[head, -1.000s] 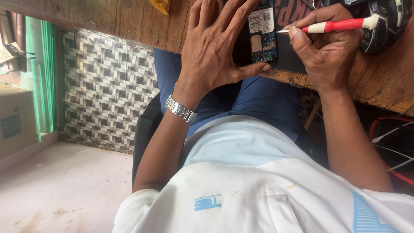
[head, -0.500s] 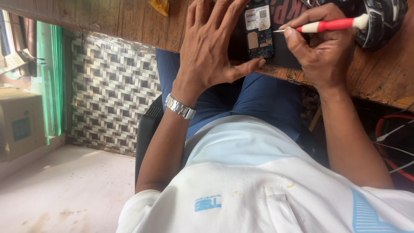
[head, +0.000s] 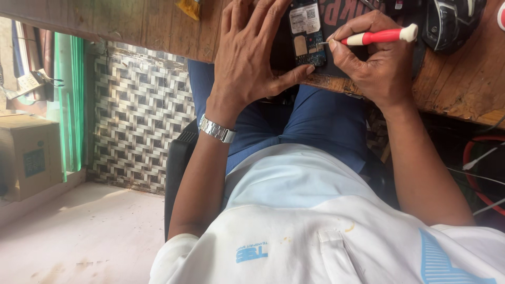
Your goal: The person sits at a workbench holding a laptop motherboard steady with one hand while using a red-handled screwdriver to pry and scrape at components on the board. They reposition the board and continue working on different spots on it throughout the clip.
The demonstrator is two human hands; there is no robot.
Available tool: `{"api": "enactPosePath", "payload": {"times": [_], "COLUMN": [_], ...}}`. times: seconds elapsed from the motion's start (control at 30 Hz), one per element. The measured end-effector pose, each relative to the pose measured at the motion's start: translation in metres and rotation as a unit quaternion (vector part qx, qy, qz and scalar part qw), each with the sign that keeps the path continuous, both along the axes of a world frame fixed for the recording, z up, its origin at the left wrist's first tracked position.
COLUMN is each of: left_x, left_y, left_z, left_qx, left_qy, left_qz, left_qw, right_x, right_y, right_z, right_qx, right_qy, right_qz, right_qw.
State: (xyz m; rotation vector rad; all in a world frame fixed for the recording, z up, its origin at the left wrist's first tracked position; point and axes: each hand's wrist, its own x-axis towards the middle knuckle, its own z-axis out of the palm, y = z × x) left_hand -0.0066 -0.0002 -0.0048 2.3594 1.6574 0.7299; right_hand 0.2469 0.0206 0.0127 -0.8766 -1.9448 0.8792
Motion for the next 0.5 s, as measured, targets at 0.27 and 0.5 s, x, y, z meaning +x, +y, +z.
{"api": "enactPosePath", "payload": {"times": [0.27,0.5], "left_x": [0.0017,0.0024], "left_y": [0.0024,0.0024], "left_z": [-0.0045,-0.0059], "left_qx": [0.001,0.024], "left_qy": [0.005,0.022], "left_qz": [-0.004,0.004], "left_qw": [1.000,0.999], "right_x": [-0.0028,-0.0057], "right_y": [0.0001,0.0019], "right_z": [-0.0002,0.0042], "right_qx": [0.006,0.002], "right_qy": [-0.019,-0.027], "right_qz": [-0.013,-0.013], "right_qw": [1.000,1.000]}}
